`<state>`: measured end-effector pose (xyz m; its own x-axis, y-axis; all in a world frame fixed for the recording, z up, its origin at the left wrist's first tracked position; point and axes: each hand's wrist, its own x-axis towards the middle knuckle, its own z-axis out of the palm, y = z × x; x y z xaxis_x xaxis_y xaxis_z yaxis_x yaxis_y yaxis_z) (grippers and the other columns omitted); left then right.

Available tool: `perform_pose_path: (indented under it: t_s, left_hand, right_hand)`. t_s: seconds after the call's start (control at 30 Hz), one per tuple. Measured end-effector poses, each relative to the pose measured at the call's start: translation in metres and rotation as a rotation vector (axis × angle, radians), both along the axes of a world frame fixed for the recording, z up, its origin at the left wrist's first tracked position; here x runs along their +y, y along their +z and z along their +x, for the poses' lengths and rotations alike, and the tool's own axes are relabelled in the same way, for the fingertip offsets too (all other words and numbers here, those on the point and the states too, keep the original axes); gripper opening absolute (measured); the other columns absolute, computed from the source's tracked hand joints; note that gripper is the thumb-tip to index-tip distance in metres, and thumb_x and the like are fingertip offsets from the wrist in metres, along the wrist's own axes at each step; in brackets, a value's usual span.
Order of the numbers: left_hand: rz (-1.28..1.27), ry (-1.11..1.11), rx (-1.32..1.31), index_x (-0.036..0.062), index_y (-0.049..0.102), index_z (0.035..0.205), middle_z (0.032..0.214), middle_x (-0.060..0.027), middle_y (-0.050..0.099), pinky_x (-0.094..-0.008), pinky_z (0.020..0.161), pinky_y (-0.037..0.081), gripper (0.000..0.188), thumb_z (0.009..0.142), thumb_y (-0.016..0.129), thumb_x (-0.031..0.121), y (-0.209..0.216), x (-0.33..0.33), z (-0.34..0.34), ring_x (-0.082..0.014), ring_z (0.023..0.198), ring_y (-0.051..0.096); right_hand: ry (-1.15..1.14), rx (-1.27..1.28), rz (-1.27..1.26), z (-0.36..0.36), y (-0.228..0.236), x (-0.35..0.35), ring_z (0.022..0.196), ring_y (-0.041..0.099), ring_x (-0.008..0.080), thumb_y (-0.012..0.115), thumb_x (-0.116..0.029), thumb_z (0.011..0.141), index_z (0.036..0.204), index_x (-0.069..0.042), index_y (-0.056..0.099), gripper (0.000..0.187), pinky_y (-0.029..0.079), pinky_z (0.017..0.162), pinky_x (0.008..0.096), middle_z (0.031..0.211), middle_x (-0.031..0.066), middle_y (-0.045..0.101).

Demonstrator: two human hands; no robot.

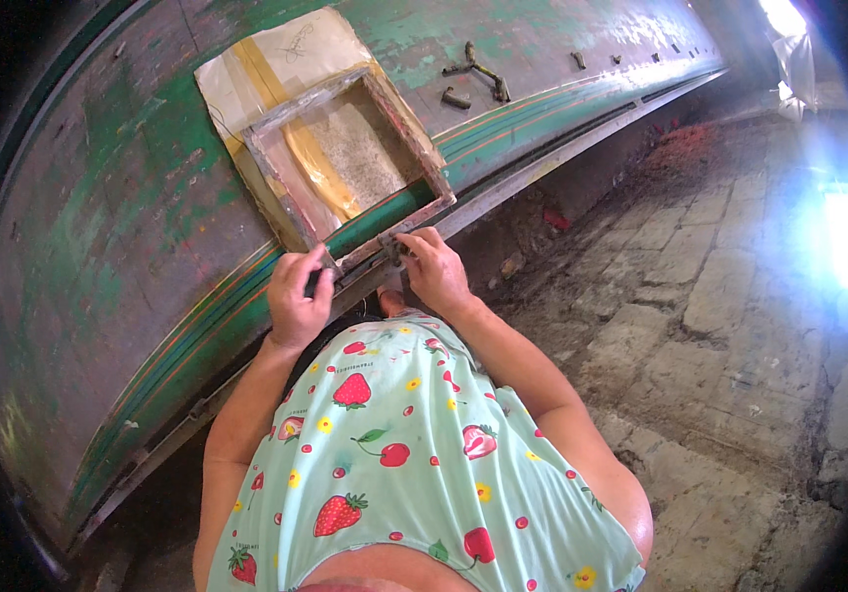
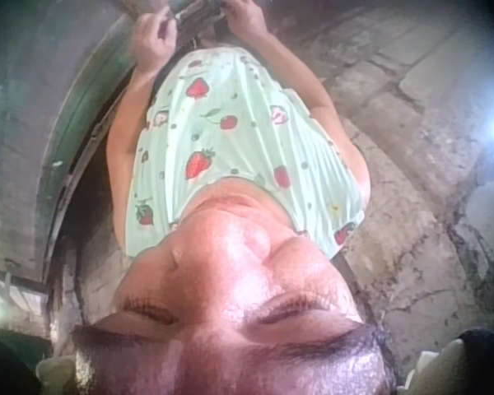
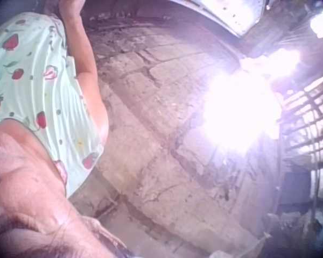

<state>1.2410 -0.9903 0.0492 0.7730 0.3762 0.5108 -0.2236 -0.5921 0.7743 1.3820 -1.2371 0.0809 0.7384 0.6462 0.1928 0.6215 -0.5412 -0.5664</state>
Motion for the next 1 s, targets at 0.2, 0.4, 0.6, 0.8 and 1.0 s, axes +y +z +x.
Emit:
perform_pose_path:
  t_s: [0.2, 0.4, 0.6, 0.8, 1.0]
  left_hand:
    - [0.292, -0.285, 0.13, 0.0129, 0.058, 0.164, 0.158, -0.0232, 0.057, -0.0646, 0.131, 0.038, 0.08, 0.088, 0.082, 0.013, 0.0, -0.032, 0.053, -0.0507, 0.152, 0.051]
    - [0.706, -0.394, 0.265, 0.0153, 0.073, 0.138, 0.164, -0.0222, 0.054, -0.0677, 0.134, 0.032, 0.038, 0.1, 0.072, 0.022, -0.008, -0.052, 0.093, -0.0495, 0.162, 0.042]
    - [0.811, -0.322, 0.282, 0.0149, 0.075, 0.13, 0.155, -0.0217, 0.059, -0.067, 0.134, 0.03, 0.032, 0.099, 0.069, 0.021, -0.009, -0.058, 0.101, -0.0469, 0.159, 0.046]
    - [0.781, -0.295, 0.229, 0.014, 0.075, 0.121, 0.138, -0.018, 0.066, -0.0663, 0.131, 0.032, 0.023, 0.101, 0.066, 0.02, -0.012, -0.057, 0.098, -0.0423, 0.152, 0.052]
    - [0.731, -0.337, 0.262, 0.0158, 0.077, 0.12, 0.135, -0.0155, 0.068, -0.0672, 0.132, 0.031, 0.022, 0.1, 0.067, 0.02, -0.011, -0.057, 0.099, -0.0401, 0.15, 0.054]
  right_hand:
    - [-0.104, 0.051, 0.089, -0.005, -0.011, -0.008, 0.092, 0.076, 0.031, 0.075, 0.008, 0.086, 0.141, -0.005, 0.071, 0.056, 0.063, 0.079, 0.0419, 0.116, 0.0169, 0.072]
    - [-0.303, 0.111, -0.113, -0.019, -0.028, -0.013, 0.097, 0.078, 0.0377, 0.086, -0.019, 0.091, 0.113, -0.005, 0.079, 0.028, 0.064, 0.086, 0.0509, 0.103, 0.0175, 0.077]
    - [-0.345, 0.153, -0.148, -0.017, -0.032, -0.014, 0.094, 0.082, 0.0348, 0.089, -0.023, 0.09, 0.107, -0.004, 0.084, 0.026, 0.065, 0.086, 0.0475, 0.102, 0.0163, 0.081]
    - [-0.36, 0.117, -0.126, -0.021, -0.031, -0.011, 0.089, 0.081, 0.0335, 0.091, -0.021, 0.089, 0.104, -0.005, 0.084, 0.023, 0.065, 0.083, 0.0467, 0.1, 0.0154, 0.081]
    - [-0.347, 0.028, -0.138, -0.028, -0.03, -0.01, 0.09, 0.081, 0.0351, 0.089, -0.029, 0.097, 0.106, -0.007, 0.083, 0.025, 0.064, 0.08, 0.0483, 0.101, 0.0133, 0.081]
